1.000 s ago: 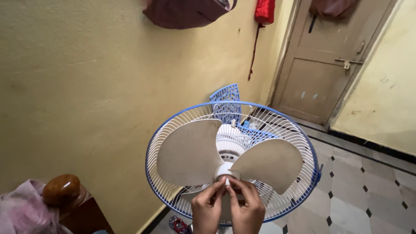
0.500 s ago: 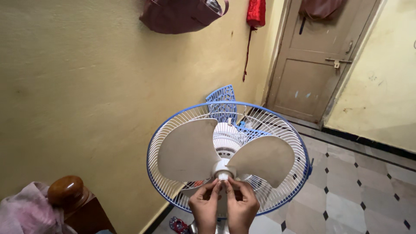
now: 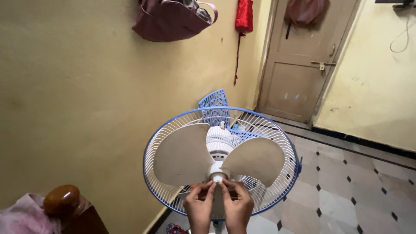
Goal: The person assembles a standing electric fan by attaching the front grille, securing the fan blades, and tightening the central hub nut. The person then adjusts the fan's orientation and secures the rear grille.
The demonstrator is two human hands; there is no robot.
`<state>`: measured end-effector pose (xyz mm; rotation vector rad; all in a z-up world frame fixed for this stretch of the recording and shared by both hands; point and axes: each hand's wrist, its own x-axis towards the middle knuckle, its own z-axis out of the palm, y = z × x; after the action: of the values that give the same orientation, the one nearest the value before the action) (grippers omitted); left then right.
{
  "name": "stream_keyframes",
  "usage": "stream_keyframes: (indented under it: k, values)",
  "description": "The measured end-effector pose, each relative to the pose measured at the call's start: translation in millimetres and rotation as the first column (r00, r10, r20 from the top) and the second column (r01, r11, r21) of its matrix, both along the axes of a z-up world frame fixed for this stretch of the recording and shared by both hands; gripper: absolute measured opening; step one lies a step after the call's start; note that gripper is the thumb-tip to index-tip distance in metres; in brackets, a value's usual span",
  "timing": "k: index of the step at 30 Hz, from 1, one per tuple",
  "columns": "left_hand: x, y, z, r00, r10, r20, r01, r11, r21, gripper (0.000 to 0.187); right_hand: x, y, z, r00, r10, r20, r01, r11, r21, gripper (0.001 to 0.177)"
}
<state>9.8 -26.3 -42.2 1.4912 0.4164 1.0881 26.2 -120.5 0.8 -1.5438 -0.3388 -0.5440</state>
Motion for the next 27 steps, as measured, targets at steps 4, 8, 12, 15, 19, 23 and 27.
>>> stream_keyframes:
  k: [4,8,12,15,19,23,27]
  values:
    - [-9,-8,13,0.994,0.096,0.046,-0.101,0.985,0.141,0.018,-1,-8,7,0.999,0.048,0.022,-0.047,0.998,-0.050,0.015]
    - [-12,-22,27,0.987,0.155,-0.029,-0.143,0.958,0.250,0.024,-1,-14,12,0.998,0.054,-0.034,-0.056,0.995,-0.088,0.016]
    - [-15,-23,37,0.992,0.108,0.058,-0.123,0.885,0.449,0.033,1,-14,13,0.998,0.036,-0.058,-0.042,0.993,-0.113,0.015]
    - [-15,-15,43,0.999,0.043,-0.008,-0.036,0.925,0.377,0.029,4,-11,11,1.000,0.007,-0.014,-0.009,0.991,-0.132,0.014]
    - [-17,-11,48,0.995,-0.019,-0.097,0.041,0.971,0.236,0.029,1,-9,15,0.998,-0.032,-0.051,0.021,0.980,-0.198,0.020]
    - [-15,-11,46,0.999,0.033,-0.012,-0.028,0.950,0.312,0.021,-13,-15,32,0.993,-0.035,0.117,0.077,0.925,-0.372,0.040]
    - [-11,-13,43,0.999,0.042,0.023,-0.047,0.948,0.314,0.022,-13,-20,42,0.985,-0.070,0.157,0.139,0.863,-0.486,0.041]
